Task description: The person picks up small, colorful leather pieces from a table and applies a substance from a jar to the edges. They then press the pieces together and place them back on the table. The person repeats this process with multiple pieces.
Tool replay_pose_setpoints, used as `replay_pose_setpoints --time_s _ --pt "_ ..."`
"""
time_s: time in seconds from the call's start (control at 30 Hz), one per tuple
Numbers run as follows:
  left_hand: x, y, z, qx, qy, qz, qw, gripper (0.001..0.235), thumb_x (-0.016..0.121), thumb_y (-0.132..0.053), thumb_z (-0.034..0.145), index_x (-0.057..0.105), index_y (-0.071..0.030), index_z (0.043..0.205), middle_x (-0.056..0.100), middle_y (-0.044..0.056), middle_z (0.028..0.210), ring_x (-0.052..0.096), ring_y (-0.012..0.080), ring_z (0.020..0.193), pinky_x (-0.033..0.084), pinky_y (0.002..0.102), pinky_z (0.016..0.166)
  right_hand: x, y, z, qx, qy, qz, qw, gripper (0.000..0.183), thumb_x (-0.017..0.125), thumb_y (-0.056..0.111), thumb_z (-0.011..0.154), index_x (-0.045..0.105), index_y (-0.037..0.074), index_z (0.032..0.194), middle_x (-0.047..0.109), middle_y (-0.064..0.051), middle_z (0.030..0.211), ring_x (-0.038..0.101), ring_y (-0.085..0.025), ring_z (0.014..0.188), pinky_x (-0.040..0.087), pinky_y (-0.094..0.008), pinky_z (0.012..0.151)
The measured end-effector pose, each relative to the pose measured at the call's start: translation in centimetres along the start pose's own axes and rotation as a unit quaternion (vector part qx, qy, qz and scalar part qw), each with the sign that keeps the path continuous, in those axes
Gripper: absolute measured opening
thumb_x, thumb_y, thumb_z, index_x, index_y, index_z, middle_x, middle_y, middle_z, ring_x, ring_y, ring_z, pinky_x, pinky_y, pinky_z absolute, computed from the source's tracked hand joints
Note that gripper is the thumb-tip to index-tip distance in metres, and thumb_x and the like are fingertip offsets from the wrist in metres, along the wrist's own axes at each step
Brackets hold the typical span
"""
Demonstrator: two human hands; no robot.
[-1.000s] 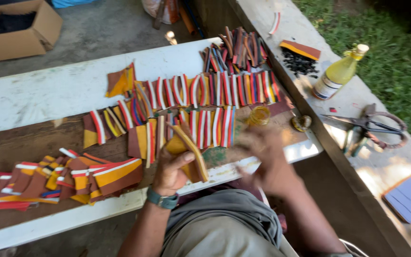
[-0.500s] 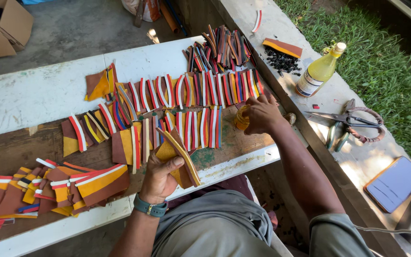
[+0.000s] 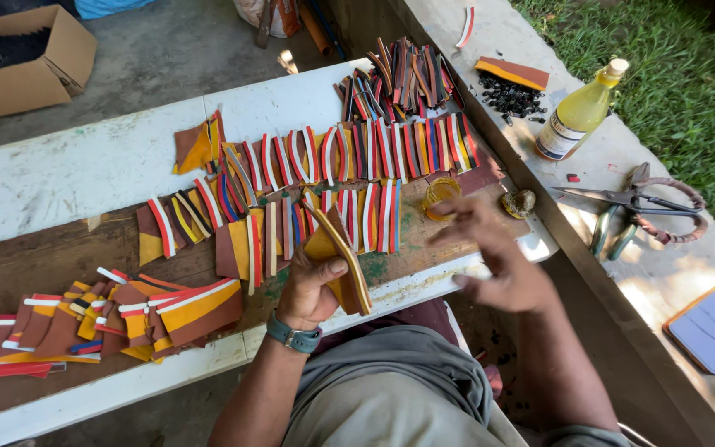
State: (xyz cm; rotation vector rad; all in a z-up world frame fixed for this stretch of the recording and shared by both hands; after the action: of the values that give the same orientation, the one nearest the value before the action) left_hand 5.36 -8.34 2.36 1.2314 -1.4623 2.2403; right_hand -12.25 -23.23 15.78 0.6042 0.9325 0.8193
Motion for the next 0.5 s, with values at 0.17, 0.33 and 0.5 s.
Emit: replay_pose_setpoints --time_s 0.17,0.33,0.5 --pt "0.9 -0.1 0.0 0.004 0.010 0.024 1.000 0.040 0.086 -0.005 0.086 0.069 -0.002 0.121 0.075 0.005 0.106 0.071 0.0161 0.097 0.058 0.032 0.090 5.1 2.2 0.6 -0.040 0.046 0.028 0.998 0.058 0.075 0.037 0.083 0.068 0.010 0.133 0.045 -0.025 0.152 0.041 -0.041 0.146 0.038 -0.055 0.118" --pt "-0.5 -0.8 -0.2 0.023 -0.038 0.022 0.999 0.038 0.085 -0.006 0.082 0.069 -0.004 0.117 0.076 0.005 0.103 0.072 0.0171 0.096 0.060 0.033 0.088 5.6 4.0 0.5 -0.083 0.006 -0.072 0.994 0.049 0.074 0.033 0.080 0.074 0.013 0.125 0.050 -0.024 0.147 0.047 -0.043 0.142 0.037 -0.057 0.118" --pt "-0.8 -0.8 0.1 0.021 -0.055 -0.024 0.998 0.036 0.085 -0.004 0.085 0.068 -0.004 0.117 0.075 0.005 0.103 0.072 0.0169 0.095 0.060 0.033 0.088 6.4 6.8 -0.7 -0.154 -0.013 -0.155 0.976 0.042 0.073 0.033 0.083 0.074 0.016 0.121 0.055 -0.015 0.142 0.052 -0.039 0.134 0.041 -0.054 0.115"
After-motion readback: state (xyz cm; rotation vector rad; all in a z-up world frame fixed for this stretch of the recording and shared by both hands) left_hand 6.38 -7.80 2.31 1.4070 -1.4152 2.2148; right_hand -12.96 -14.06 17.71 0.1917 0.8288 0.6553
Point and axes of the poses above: each hand's wrist, its own z-axis towards the middle knuckle, its own x-axis out of the palm, y = z × x, the point moved 9 cm from there along z, towards the middle knuckle
